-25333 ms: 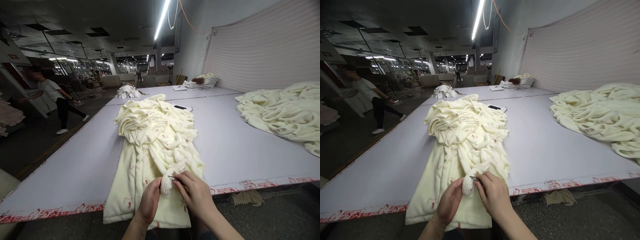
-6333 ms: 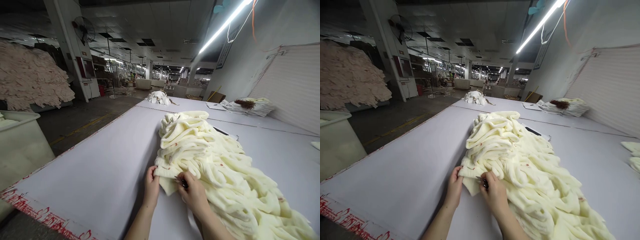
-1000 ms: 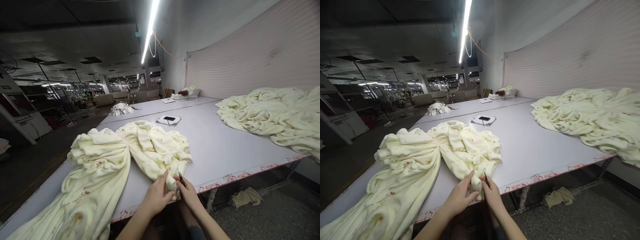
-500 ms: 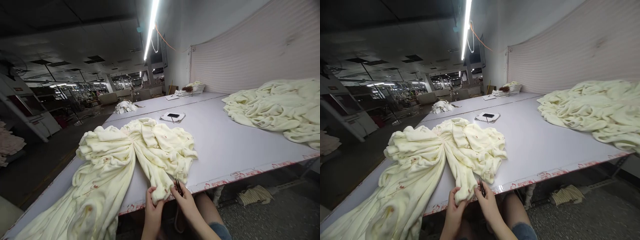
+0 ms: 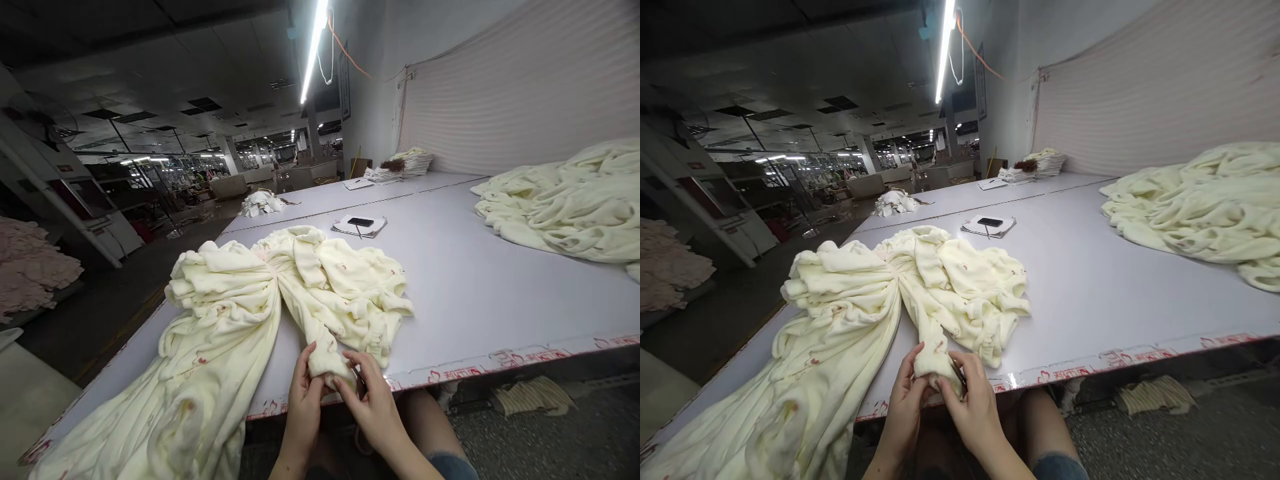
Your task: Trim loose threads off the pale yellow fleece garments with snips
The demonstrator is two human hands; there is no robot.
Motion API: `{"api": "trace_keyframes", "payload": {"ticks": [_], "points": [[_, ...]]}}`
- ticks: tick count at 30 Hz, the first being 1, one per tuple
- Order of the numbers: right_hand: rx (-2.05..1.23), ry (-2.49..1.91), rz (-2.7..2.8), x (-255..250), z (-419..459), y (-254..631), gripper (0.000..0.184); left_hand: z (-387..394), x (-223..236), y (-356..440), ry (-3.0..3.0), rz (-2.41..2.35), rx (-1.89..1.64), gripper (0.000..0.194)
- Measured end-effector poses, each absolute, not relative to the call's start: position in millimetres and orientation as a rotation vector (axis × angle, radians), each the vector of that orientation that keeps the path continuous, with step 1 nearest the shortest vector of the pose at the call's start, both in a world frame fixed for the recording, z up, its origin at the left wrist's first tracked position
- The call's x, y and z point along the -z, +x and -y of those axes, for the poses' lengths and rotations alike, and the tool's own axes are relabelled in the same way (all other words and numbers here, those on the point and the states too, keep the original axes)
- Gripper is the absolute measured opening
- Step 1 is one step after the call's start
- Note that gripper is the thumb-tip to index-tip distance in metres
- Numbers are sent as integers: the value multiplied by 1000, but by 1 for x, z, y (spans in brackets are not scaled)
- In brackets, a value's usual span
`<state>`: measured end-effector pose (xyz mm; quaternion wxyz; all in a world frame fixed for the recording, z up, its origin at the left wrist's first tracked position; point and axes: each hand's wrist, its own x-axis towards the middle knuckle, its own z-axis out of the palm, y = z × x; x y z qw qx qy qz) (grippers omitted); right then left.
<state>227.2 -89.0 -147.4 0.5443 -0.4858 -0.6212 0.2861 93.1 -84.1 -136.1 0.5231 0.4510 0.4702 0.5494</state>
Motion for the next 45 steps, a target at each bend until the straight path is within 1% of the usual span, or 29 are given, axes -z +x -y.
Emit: {"api": "trace_keyframes", "payload": {"ticks": [1,3,6,8,11,13,14,17,20,21,22,23,26,27,28,30,33,35,36,40,43,45], "points": [[-683,-1178,1450,150,90,228,31,86,137,94,986,-1080,-1353,41],[-761,-1196,1410,155,90,230,27,91,141,94,888,-1059,-1404,35],[-907,-1192,1415,159,88,233,20,100,149,91,1001,-1182,-1422,32],[-860,-1194,1448,159,88,234,18,103,153,87,1296,-1420,-1464,31],[-668,-1086,1546,158,90,234,15,101,152,79,1920,-1797,-1489,41],[-584,-1000,1640,157,92,234,18,97,148,77,2214,-1789,-1360,47],[-557,-990,1680,157,94,235,20,95,145,77,2266,-1724,-1275,48],[-508,-1049,1749,157,96,236,30,92,139,79,2158,-1570,-1158,46],[-502,-1099,1823,155,95,237,50,92,139,84,2036,-1537,-1205,43],[-509,-1093,1852,154,94,237,53,93,139,85,2004,-1539,-1225,43],[-522,-1067,1874,153,93,237,52,94,140,86,1967,-1542,-1242,42],[-547,-1026,1876,151,93,237,47,95,141,86,1928,-1544,-1250,42],[-751,-937,1704,145,97,239,19,93,141,84,1772,-1536,-1257,36],[-848,-949,1595,143,100,241,13,92,141,83,1704,-1527,-1267,35],[-936,-981,1481,141,102,242,12,89,141,81,1629,-1514,-1284,34],[-1022,-1080,1310,141,104,246,19,84,140,78,1486,-1462,-1318,33],[-941,-1207,1297,144,99,247,20,76,137,75,1368,-1370,-1319,33],[-931,-1226,1352,147,91,242,32,75,132,74,1382,-1341,-1289,37],[-965,-1210,1364,148,87,239,34,75,129,73,1414,-1340,-1268,38],[-1129,-1090,1300,145,76,231,27,83,116,70,1624,-1329,-1135,37],[-1137,-1034,1293,142,76,230,31,85,108,70,1748,-1286,-1010,34],[-1097,-1071,1283,144,78,229,35,83,107,72,1728,-1320,-1022,31]]}}
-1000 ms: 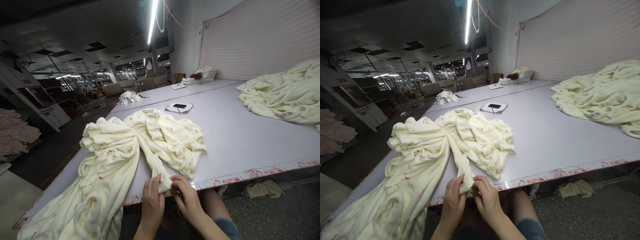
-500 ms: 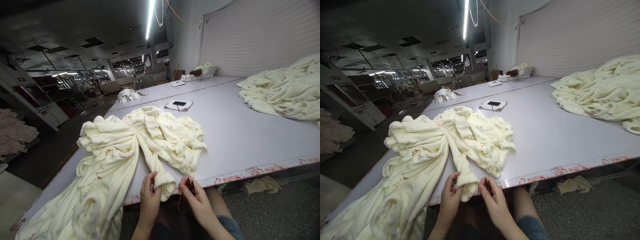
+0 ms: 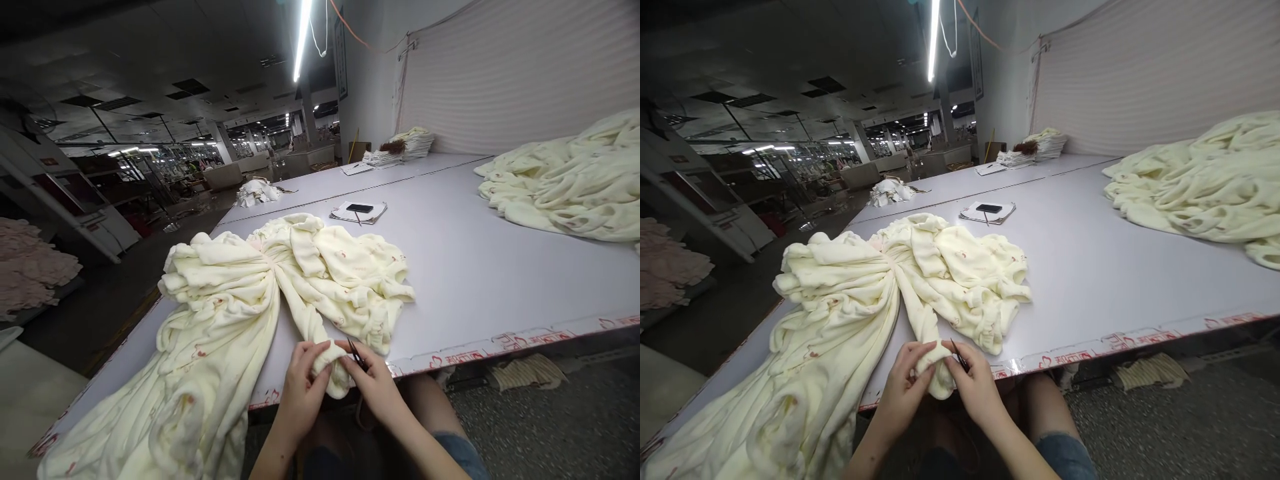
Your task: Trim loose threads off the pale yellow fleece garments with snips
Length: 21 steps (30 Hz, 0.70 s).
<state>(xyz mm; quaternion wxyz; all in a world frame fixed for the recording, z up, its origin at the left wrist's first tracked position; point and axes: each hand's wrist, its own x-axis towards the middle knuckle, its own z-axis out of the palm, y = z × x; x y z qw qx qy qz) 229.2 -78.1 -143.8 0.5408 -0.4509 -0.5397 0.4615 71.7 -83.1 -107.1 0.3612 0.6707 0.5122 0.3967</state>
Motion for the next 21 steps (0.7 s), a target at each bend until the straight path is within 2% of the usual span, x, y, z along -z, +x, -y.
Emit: {"api": "trace_keyframes", "payload": {"ticks": [3,7,11,13,15,18,21], "points": [[-1044,-1185,1231,151,84,224,41,78,111,76,1596,-1423,-1161,34],[-1078,-1124,1268,155,88,220,28,80,120,81,1566,-1541,-1197,35],[-1018,-947,1482,140,84,231,24,86,112,78,1936,-1771,-1192,39],[-1037,-884,1629,133,79,239,24,84,99,73,2119,-1591,-1115,49],[-1044,-906,1643,131,72,245,22,79,85,69,2075,-1369,-900,45],[-976,-1052,1519,135,61,247,19,71,76,66,1726,-1255,-715,29],[-823,-1223,1508,135,58,245,16,68,81,67,1317,-1140,-813,31]]}}
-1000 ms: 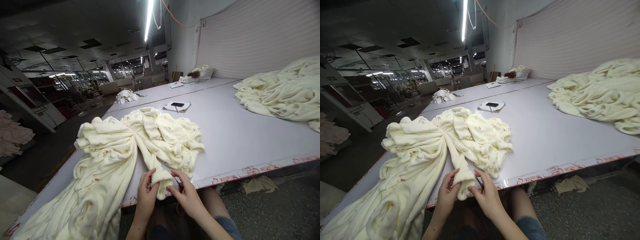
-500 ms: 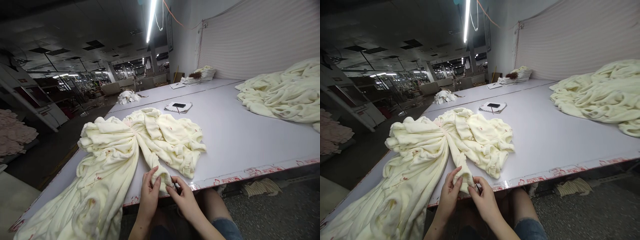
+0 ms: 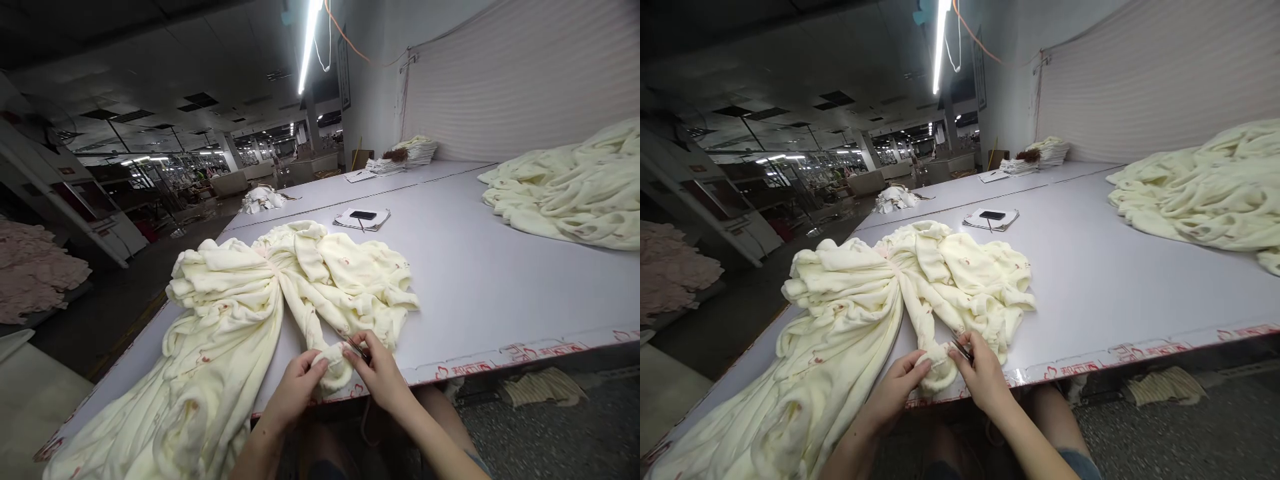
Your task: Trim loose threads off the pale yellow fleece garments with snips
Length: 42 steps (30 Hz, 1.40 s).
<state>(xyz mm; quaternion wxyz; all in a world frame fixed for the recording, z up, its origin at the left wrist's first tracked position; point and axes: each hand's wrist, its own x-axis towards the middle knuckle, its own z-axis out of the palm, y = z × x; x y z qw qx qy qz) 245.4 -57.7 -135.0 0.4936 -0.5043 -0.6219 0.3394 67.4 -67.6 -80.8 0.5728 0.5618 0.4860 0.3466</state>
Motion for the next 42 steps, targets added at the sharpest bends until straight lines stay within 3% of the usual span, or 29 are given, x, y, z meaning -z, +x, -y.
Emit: {"api": "trace_keyframes", "payload": {"ticks": [5,16,19,22,26,30,34,38,42], "points": [[-719,-1200,1720,123,73,249,14,72,92,73,939,-951,-973,34],[-652,-1304,1523,132,68,246,27,72,91,79,915,-947,-935,31],[-782,-1305,1530,138,59,247,24,74,96,76,1165,-1085,-913,22],[-892,-1255,1626,140,59,246,14,78,106,71,1635,-1504,-1166,7],[-933,-1250,1670,132,74,249,5,85,117,66,2030,-1701,-1486,22],[-946,-1176,1678,116,86,248,21,88,120,70,2147,-1616,-1527,25],[-900,-1116,1775,114,86,242,22,84,120,72,2097,-1527,-1454,23],[-813,-1249,1512,136,68,265,20,72,112,63,1746,-1323,-1355,18],[-702,-1512,1199,163,38,306,27,54,102,73,1821,-1164,-970,15]]}}
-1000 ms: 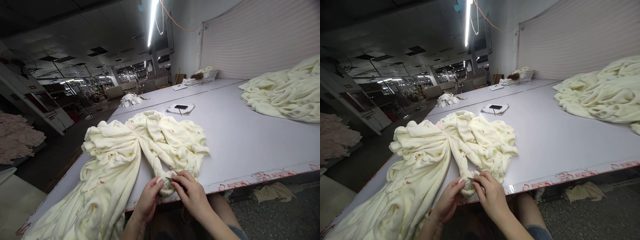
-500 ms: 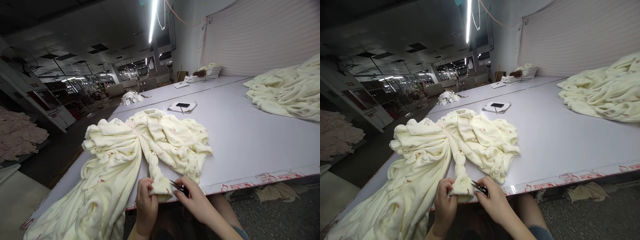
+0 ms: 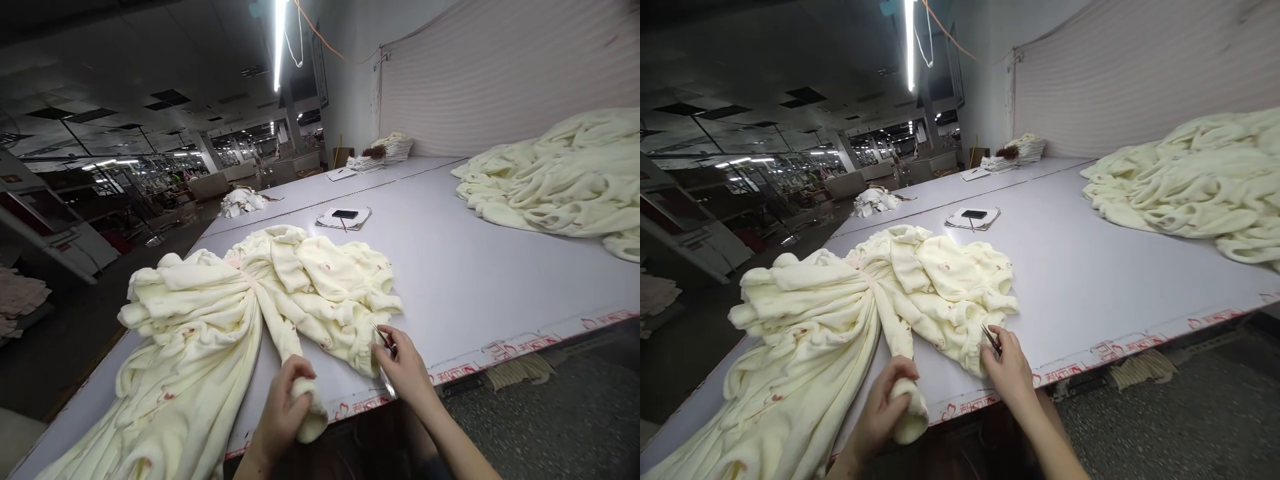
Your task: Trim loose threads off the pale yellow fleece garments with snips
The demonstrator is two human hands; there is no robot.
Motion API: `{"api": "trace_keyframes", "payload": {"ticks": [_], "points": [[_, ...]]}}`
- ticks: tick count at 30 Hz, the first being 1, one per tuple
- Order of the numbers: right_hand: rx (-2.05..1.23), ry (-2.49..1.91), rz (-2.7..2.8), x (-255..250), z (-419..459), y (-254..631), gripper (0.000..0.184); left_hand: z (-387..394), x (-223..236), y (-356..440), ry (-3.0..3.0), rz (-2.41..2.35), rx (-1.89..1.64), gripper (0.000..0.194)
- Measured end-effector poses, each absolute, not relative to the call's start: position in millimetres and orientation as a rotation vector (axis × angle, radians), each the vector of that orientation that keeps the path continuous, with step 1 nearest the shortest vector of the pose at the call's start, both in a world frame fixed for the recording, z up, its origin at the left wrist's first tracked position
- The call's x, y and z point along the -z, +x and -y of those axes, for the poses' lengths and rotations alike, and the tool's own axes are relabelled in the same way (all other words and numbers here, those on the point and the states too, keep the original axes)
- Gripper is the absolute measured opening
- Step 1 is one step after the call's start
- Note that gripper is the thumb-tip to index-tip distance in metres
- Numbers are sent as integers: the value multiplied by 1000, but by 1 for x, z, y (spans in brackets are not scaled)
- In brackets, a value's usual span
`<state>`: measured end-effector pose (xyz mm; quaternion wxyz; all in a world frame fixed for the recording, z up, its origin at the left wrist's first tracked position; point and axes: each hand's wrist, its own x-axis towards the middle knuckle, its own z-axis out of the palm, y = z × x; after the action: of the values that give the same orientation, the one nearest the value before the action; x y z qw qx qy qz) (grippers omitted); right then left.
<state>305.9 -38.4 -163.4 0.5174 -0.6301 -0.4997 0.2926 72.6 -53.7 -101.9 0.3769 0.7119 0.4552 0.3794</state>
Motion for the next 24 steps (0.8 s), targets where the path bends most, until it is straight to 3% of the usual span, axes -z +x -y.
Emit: {"api": "trace_keyframes", "payload": {"ticks": [3,6,11,14,19,22,24], "points": [[-792,-1478,1220,172,23,315,21,43,108,101,1983,-1260,-637,17],[-883,-1397,1251,172,20,305,29,34,126,129,1963,-1423,-471,30],[-956,-1316,1279,165,29,288,26,23,145,144,1923,-1527,-575,8],[-997,-1259,1304,159,33,286,27,27,142,137,1898,-1562,-613,7],[-975,-1093,1421,148,35,281,23,38,116,121,2094,-1553,-1052,56],[-900,-1070,1548,143,38,277,17,36,99,115,2147,-1407,-905,42],[-811,-1103,1621,141,41,277,25,32,93,113,1957,-1407,-776,28]]}}
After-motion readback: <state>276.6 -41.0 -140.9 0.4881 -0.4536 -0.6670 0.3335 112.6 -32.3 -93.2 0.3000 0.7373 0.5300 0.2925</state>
